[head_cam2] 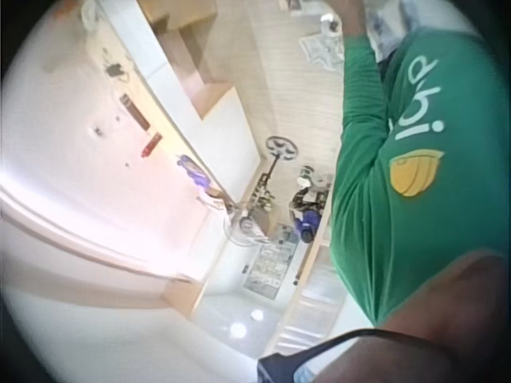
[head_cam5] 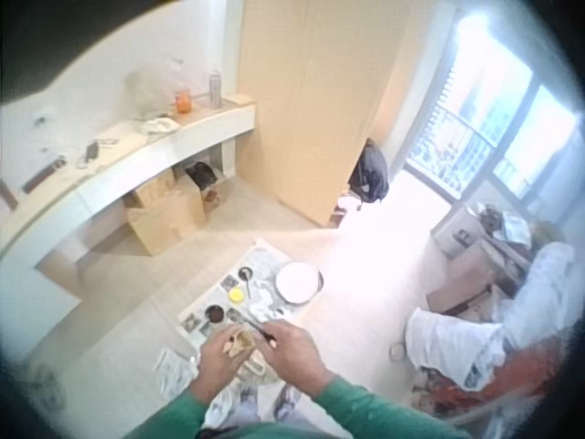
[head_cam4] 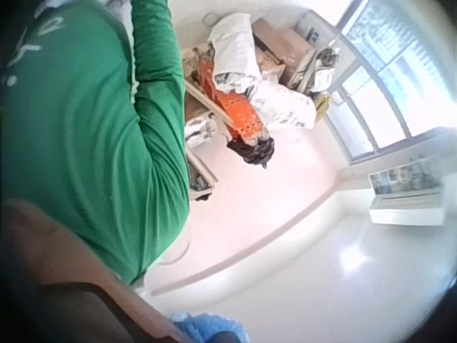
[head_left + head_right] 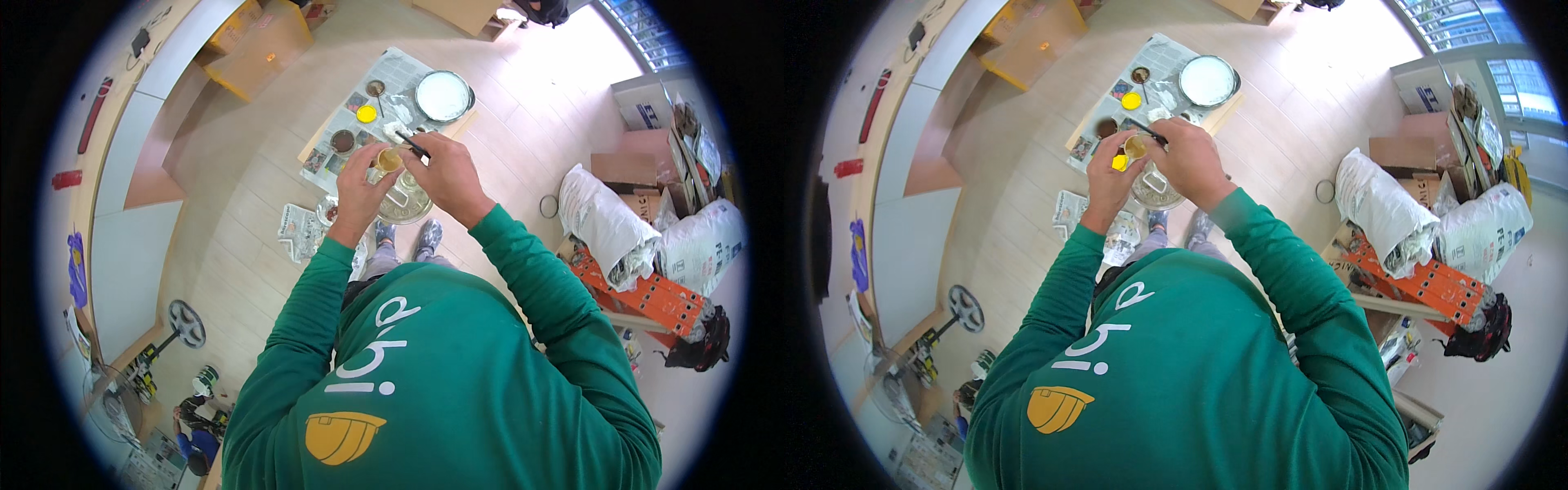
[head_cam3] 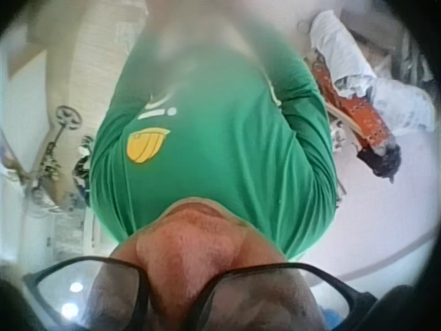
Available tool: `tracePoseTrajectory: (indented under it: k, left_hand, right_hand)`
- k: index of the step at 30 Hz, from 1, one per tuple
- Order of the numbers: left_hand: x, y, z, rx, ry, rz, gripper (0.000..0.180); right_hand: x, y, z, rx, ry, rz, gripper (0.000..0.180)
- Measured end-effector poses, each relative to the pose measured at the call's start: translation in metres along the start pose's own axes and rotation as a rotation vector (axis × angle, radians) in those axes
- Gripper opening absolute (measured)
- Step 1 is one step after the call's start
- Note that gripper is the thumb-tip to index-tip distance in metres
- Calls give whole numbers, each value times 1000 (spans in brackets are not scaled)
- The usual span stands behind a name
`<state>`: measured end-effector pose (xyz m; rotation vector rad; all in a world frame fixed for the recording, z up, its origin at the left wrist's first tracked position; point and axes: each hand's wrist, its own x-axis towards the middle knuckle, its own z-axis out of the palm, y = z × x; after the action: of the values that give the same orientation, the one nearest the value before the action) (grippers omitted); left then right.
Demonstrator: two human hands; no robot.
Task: The person mixes a small amount of yellow paint in a cup using a brush, then applies the paint to the vertical edge of a wooden door frame. The person repeatedly dips the brush into the cup and paints the same narrow section of the frame.
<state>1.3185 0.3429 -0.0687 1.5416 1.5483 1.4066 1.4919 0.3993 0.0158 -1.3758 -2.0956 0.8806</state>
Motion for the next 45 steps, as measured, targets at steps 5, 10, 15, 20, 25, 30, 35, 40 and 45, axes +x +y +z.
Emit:
tracePoseTrajectory:
  k: [5,10,15,20,25,30,35,40,45]
  left_hand:
    - [1,18,-4,20,48,11,52]
    - [-7,32,-4,50,68,51,52]
    - [-3,44,8,125,35,96,52]
    - [-44,35,-7,137,18,26,55]
    - [-42,58,10,50,9,38,56]
    - [-35,76,22,37,-36,33,55]
    - [-28,83,31,18,-92,60,54]
    - [-18,86,44,-72,-95,128,53]
    - [-11,105,48,-21,-158,109,52]
  right_hand:
    - [3,-29,-34,-178,-125,-145,19]
    - [-15,-33,-39,-81,-118,-198,19]
    - [-18,0,-44,41,60,-262,18]
    - [-50,-18,-45,118,-210,-57,24]
    - [-58,-22,-75,6,23,-220,22]
    - [-77,-20,-91,14,-39,-158,22]
    - [-76,-23,-108,-14,66,-178,22]
    - [-85,-24,-122,-105,-5,-190,20]
    - [-80,-19,-130,-100,93,-225,19]
